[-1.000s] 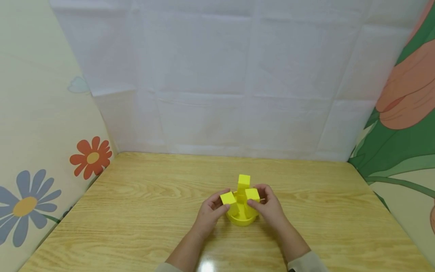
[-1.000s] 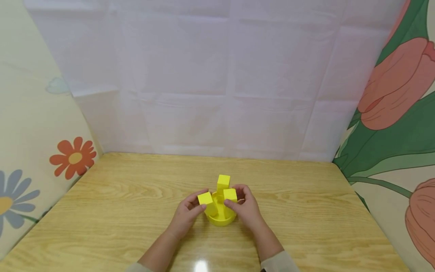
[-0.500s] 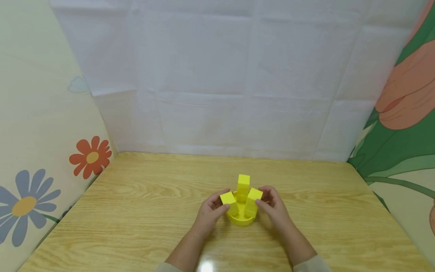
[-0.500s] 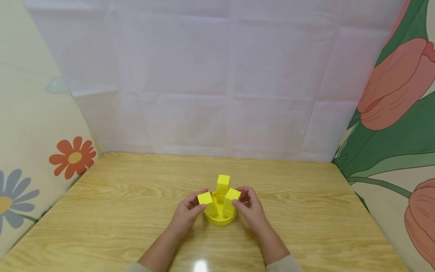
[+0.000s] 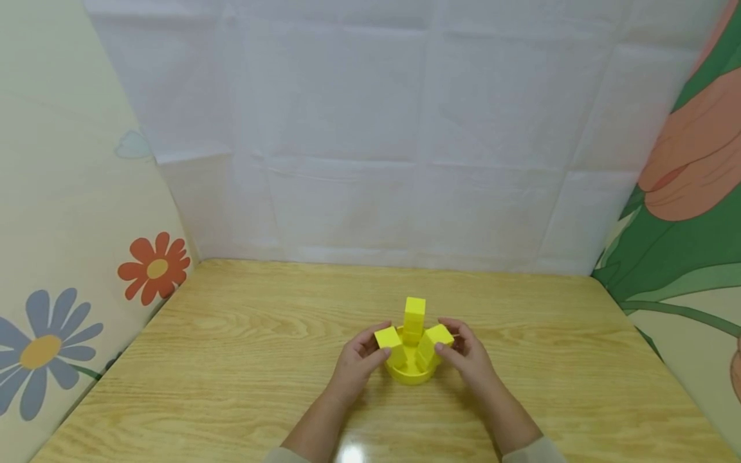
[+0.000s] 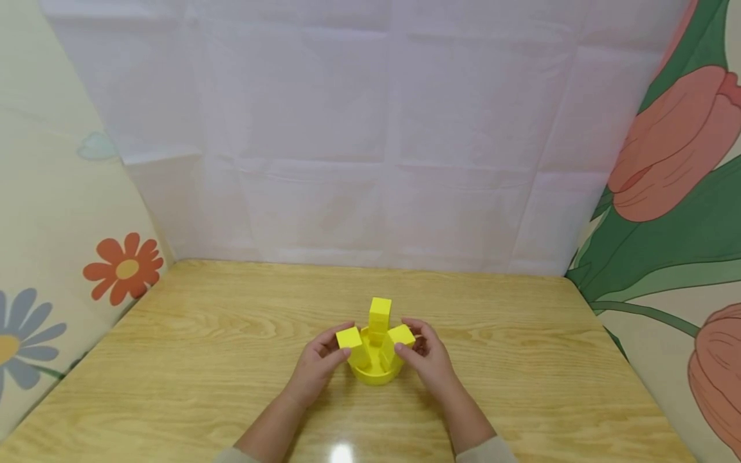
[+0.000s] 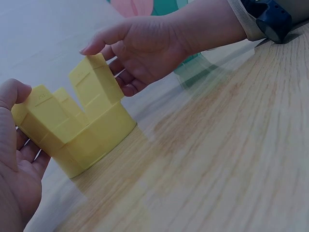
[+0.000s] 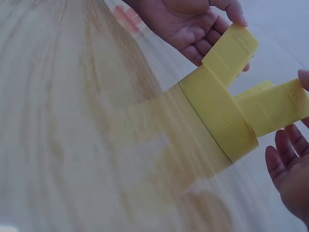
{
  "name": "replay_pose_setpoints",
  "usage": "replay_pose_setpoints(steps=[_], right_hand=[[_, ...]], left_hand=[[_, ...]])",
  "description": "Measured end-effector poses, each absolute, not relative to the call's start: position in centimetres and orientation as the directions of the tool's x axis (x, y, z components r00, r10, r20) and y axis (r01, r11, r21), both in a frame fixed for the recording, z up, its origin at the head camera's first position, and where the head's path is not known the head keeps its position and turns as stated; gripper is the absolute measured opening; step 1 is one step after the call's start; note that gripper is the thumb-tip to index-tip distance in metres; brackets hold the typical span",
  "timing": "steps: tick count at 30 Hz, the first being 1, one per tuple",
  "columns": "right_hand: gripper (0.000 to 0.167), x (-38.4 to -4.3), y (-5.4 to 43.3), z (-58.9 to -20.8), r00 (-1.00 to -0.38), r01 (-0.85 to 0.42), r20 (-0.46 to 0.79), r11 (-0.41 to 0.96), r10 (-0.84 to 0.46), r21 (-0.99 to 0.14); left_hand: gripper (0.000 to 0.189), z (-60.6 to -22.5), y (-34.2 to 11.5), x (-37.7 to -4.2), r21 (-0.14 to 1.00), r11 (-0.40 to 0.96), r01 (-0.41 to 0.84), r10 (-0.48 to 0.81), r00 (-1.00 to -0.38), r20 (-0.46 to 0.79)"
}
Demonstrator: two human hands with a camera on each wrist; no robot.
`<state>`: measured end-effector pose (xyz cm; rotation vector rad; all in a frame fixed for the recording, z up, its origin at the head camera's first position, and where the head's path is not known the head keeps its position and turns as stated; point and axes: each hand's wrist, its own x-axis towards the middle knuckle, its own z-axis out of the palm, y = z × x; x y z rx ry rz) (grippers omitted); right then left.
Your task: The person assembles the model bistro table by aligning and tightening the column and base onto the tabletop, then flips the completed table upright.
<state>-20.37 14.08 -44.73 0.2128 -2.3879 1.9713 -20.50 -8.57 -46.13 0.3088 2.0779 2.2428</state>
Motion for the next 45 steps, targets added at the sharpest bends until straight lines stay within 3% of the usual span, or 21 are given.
replay_pose_setpoints(steps=[13,29,34,37,41,45], right_hand=[[0.038,-19.3,15.2,-44.9,-0.989,-0.134,0.125,0.121,-0.081,-0.984],[0.043,-19.3,15.3,-45.0,-0.985,-0.143,0.126,0.149,-0.114,-0.978],[0.053,-19.4,15.4,-45.2,-0.951,-0.251,0.206,0.187,-0.230,-0.950],[0.056,-19.6,15.6,-45.3,-0.911,-0.288,0.227,0.136,-0.345,-0.948],[0.054,-19.9,15.8,-45.3,-0.861,-0.260,0.206,0.054,-0.465,-0.964],[0.053,-20.2,15.8,-45.1,-0.847,-0.217,0.174,0.029,-0.503,-0.976]], left_hand=[[0.050,-46.2,-8.5,-20.5,0.992,-0.098,0.082,0.183,-0.978,0.098],[0.051,-46.0,-8.5,-20.5,0.991,-0.104,0.081,0.186,-0.978,0.099],[0.052,-46.1,-8.6,-20.6,0.991,-0.105,0.079,0.190,-0.977,0.098],[0.051,-46.1,-8.6,-20.6,0.991,-0.108,0.082,0.192,-0.976,0.102],[0.050,-46.2,-8.5,-20.6,0.991,-0.110,0.081,0.190,-0.977,0.101],[0.049,-46.2,-8.5,-20.6,0.991,-0.108,0.077,0.187,-0.978,0.096]])
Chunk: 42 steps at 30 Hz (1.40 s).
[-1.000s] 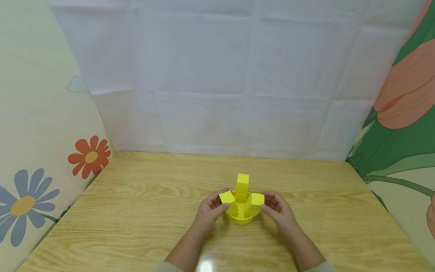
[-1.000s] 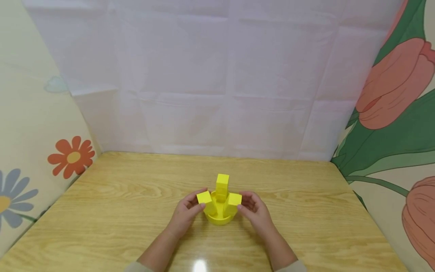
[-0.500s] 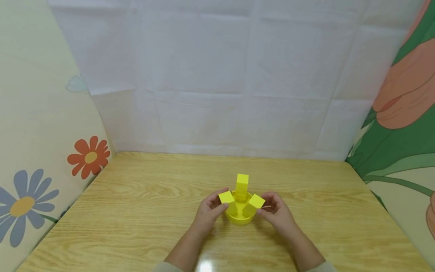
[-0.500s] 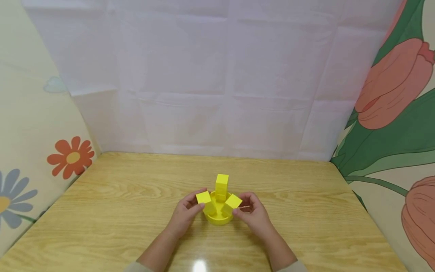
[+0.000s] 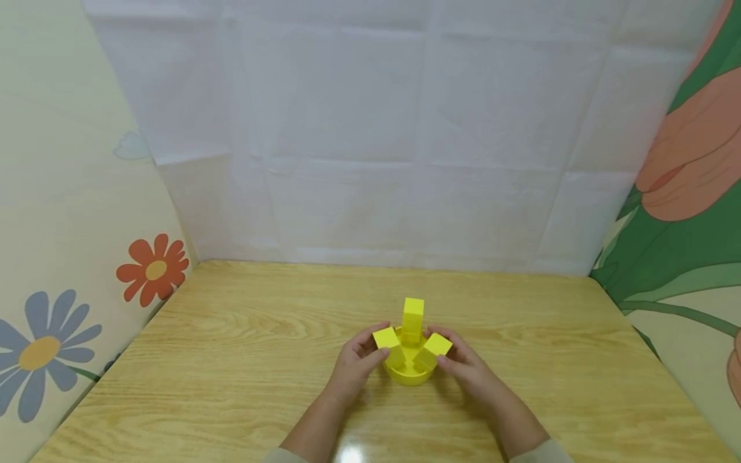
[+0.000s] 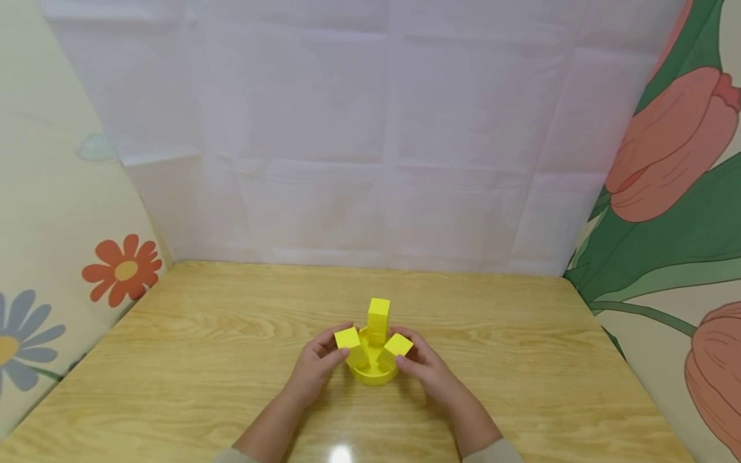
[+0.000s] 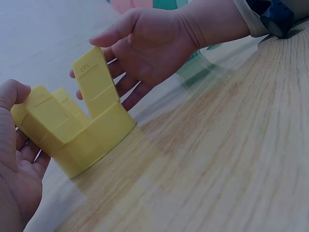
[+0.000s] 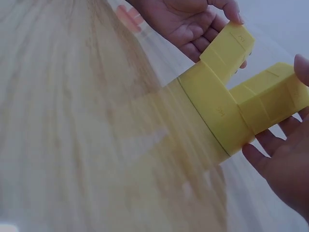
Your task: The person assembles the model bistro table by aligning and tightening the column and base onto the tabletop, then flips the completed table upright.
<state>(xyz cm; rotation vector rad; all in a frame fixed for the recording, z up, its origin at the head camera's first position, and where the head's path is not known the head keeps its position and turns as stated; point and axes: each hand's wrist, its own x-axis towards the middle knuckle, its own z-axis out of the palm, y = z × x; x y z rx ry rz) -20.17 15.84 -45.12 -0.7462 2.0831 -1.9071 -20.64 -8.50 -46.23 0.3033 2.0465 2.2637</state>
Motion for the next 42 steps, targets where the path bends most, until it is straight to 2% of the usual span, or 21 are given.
replay_pose_setpoints(steps=[4,15,18,22,25,37,42], right_hand=[[0.055,-20.3,15.8,-45.0,-0.855,-0.188,0.149,0.029,-0.497,-0.982],[0.055,-20.2,15.7,-45.0,-0.859,-0.216,0.160,0.063,-0.486,-0.974],[0.056,-19.9,15.6,-44.6,-0.879,-0.217,0.135,0.133,-0.458,-0.967],[0.061,-19.5,15.2,-44.0,-0.927,-0.189,0.077,0.281,-0.367,-0.941],[0.063,-19.4,14.7,-43.6,-0.953,-0.163,0.058,0.343,-0.296,-0.925],[0.060,-19.5,14.2,-43.6,-0.979,-0.125,0.057,0.354,-0.197,-0.927],[0.061,-19.6,15.0,-43.5,-0.983,-0.080,0.025,0.299,-0.184,-0.951]], left_hand=[[0.050,-46.1,-8.5,-20.7,0.992,-0.102,0.077,0.192,-0.977,0.096],[0.049,-46.0,-8.5,-20.5,0.993,-0.098,0.072,0.184,-0.979,0.089],[0.049,-46.1,-8.6,-20.5,0.994,-0.092,0.064,0.180,-0.980,0.080],[0.050,-46.1,-8.6,-20.4,0.993,-0.099,0.060,0.182,-0.980,0.077],[0.051,-46.1,-8.6,-20.5,0.993,-0.104,0.064,0.186,-0.979,0.082],[0.048,-46.3,-8.6,-20.6,0.991,-0.087,0.100,0.161,-0.980,0.113],[0.058,-46.3,-8.6,-20.6,0.985,-0.060,0.165,0.179,-0.969,0.173]])
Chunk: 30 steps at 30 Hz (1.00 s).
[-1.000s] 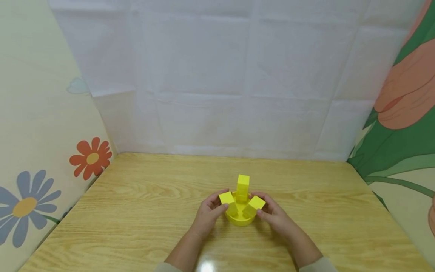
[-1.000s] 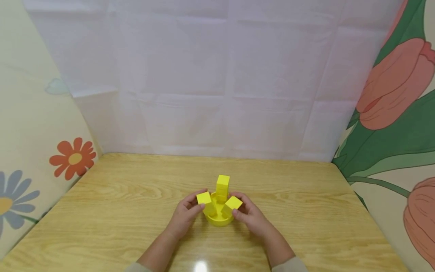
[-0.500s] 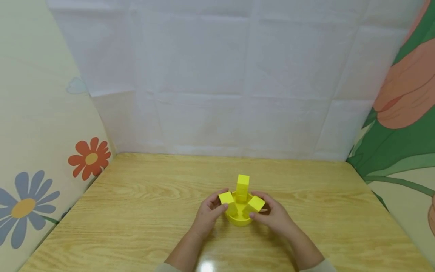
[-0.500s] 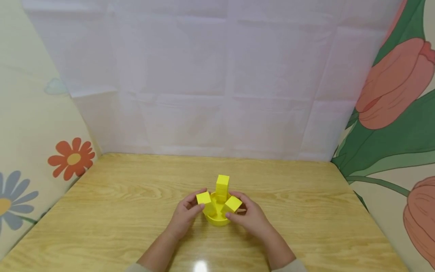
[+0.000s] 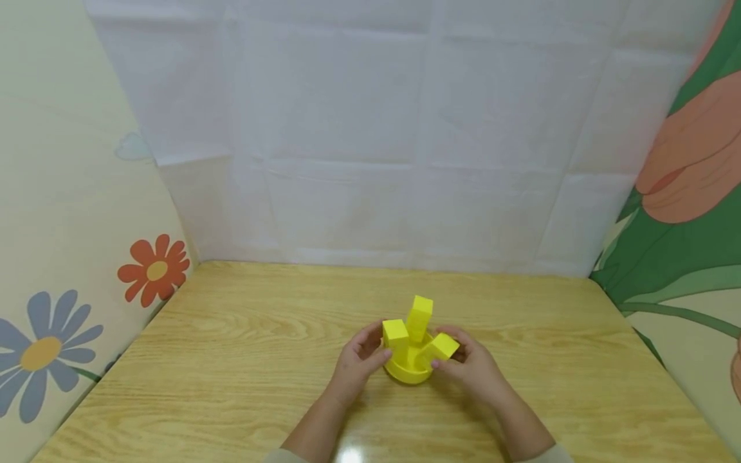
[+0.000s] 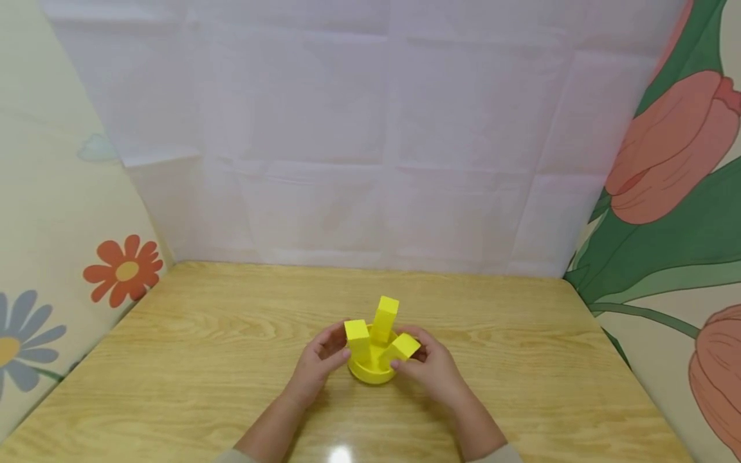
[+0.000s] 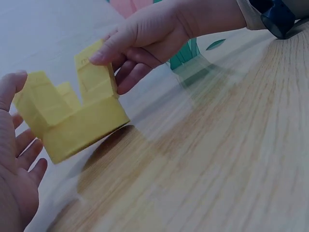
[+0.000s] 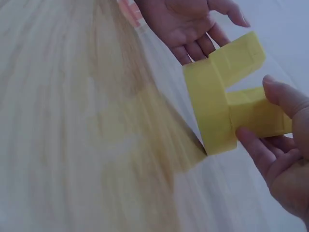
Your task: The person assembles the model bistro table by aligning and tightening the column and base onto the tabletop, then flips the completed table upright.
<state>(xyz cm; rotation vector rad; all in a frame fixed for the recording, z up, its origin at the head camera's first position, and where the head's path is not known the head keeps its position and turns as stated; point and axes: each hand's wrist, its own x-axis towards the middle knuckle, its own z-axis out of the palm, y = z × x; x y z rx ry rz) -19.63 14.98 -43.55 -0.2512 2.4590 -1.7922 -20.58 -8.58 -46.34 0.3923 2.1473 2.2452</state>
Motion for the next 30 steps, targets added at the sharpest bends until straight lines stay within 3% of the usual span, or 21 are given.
replay_pose_setpoints(steps=[5,15,22,28,30], right_hand=[[0.066,-19.7,15.8,-43.3,-0.969,-0.092,0.048,0.172,-0.244,-0.981],[0.070,-19.5,15.8,-42.9,-0.947,-0.069,0.063,0.006,-0.314,-0.998],[0.052,-19.5,15.8,-43.3,-0.924,-0.094,0.127,-0.108,-0.360,-0.990],[0.071,-19.7,16.0,-43.4,-0.933,-0.125,0.106,0.033,-0.344,-0.992],[0.067,-19.7,16.1,-43.2,-0.939,-0.162,0.127,0.086,-0.320,-0.983]], left_hand=[[0.083,-46.3,-8.5,-20.6,0.983,-0.052,0.178,0.235,-0.954,0.186],[0.123,-46.0,-8.5,-20.3,0.996,-0.005,0.085,0.372,-0.925,0.081],[0.122,-45.8,-8.0,-20.0,0.993,-0.031,0.111,0.314,-0.943,0.115],[0.115,-44.9,-8.0,-19.7,0.989,-0.115,0.091,0.284,-0.951,0.120],[0.114,-44.6,-8.1,-19.7,0.989,-0.123,0.087,0.284,-0.952,0.119]])
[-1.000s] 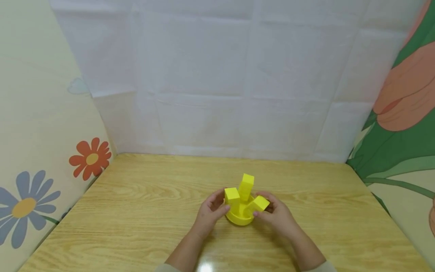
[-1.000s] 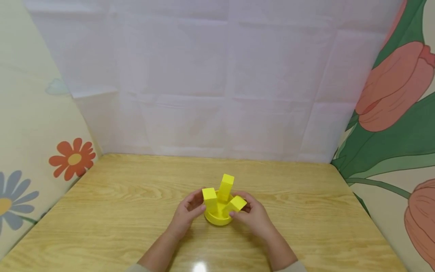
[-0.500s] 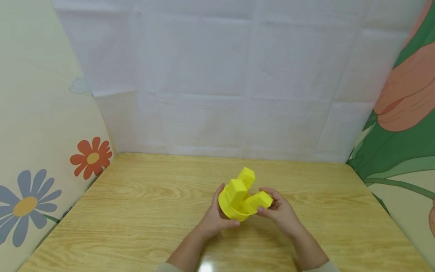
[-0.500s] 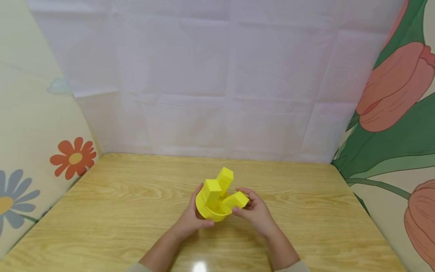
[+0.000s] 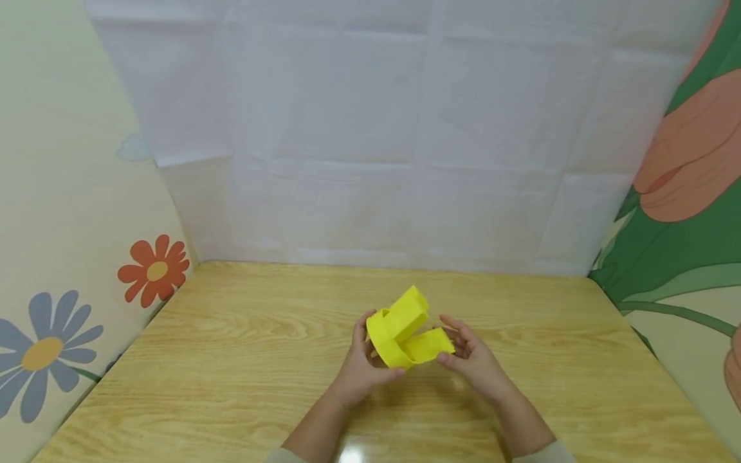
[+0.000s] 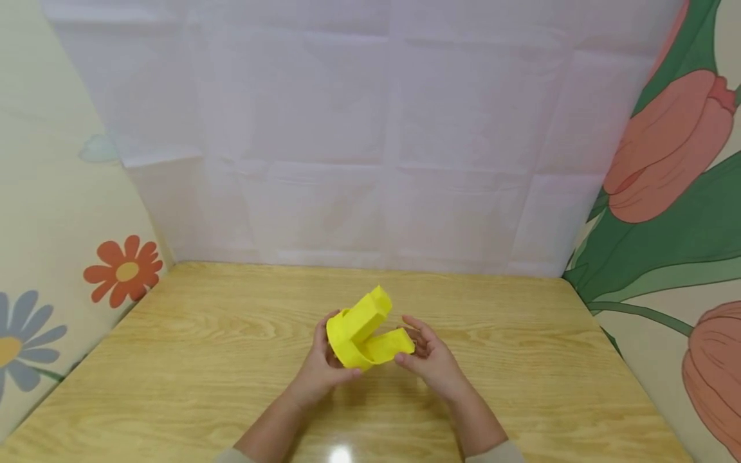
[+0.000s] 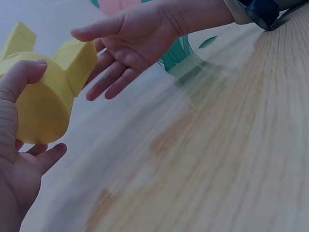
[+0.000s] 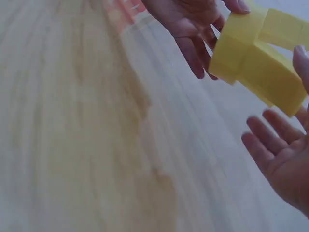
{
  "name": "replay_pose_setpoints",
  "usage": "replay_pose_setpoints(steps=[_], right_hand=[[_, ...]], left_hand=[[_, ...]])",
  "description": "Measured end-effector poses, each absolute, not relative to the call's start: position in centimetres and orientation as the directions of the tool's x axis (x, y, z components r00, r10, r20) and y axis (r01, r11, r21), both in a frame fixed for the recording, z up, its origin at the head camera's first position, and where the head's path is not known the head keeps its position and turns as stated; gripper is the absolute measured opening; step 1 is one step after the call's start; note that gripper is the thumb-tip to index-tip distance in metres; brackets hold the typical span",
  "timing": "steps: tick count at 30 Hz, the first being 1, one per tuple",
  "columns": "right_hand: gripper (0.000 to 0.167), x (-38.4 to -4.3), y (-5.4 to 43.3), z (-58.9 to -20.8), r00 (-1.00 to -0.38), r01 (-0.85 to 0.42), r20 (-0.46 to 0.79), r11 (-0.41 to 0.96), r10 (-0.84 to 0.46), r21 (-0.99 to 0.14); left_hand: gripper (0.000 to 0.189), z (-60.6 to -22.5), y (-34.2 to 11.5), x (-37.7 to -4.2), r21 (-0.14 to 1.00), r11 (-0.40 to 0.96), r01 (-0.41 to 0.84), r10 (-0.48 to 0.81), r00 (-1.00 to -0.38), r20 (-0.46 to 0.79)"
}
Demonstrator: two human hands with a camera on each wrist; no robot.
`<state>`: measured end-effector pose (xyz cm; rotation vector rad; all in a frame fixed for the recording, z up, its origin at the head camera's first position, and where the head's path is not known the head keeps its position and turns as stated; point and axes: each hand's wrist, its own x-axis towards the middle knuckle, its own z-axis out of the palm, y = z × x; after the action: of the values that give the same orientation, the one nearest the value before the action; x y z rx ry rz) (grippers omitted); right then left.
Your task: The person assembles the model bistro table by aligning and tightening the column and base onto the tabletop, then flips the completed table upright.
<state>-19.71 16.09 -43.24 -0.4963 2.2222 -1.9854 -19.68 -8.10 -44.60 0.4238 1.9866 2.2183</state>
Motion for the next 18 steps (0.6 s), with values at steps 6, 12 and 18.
replay_pose_setpoints(steps=[6,12,18], right_hand=[[0.053,-19.6,16.4,-41.7,-0.929,-0.364,0.336,0.215,-0.156,-0.906],[0.048,-19.5,15.3,-39.5,-0.842,-0.534,0.506,0.416,-0.187,-0.736],[0.048,-20.1,13.6,-38.1,-0.840,-0.532,0.377,0.453,-0.390,-0.716]], left_hand=[[0.111,-44.1,-8.2,-19.8,0.989,-0.040,0.145,0.231,-0.961,0.151],[0.111,-43.4,-8.1,-19.9,0.956,0.173,0.236,0.187,-0.961,0.204],[0.111,-41.9,-7.7,-20.4,0.872,0.368,0.322,0.233,-0.940,0.249]])
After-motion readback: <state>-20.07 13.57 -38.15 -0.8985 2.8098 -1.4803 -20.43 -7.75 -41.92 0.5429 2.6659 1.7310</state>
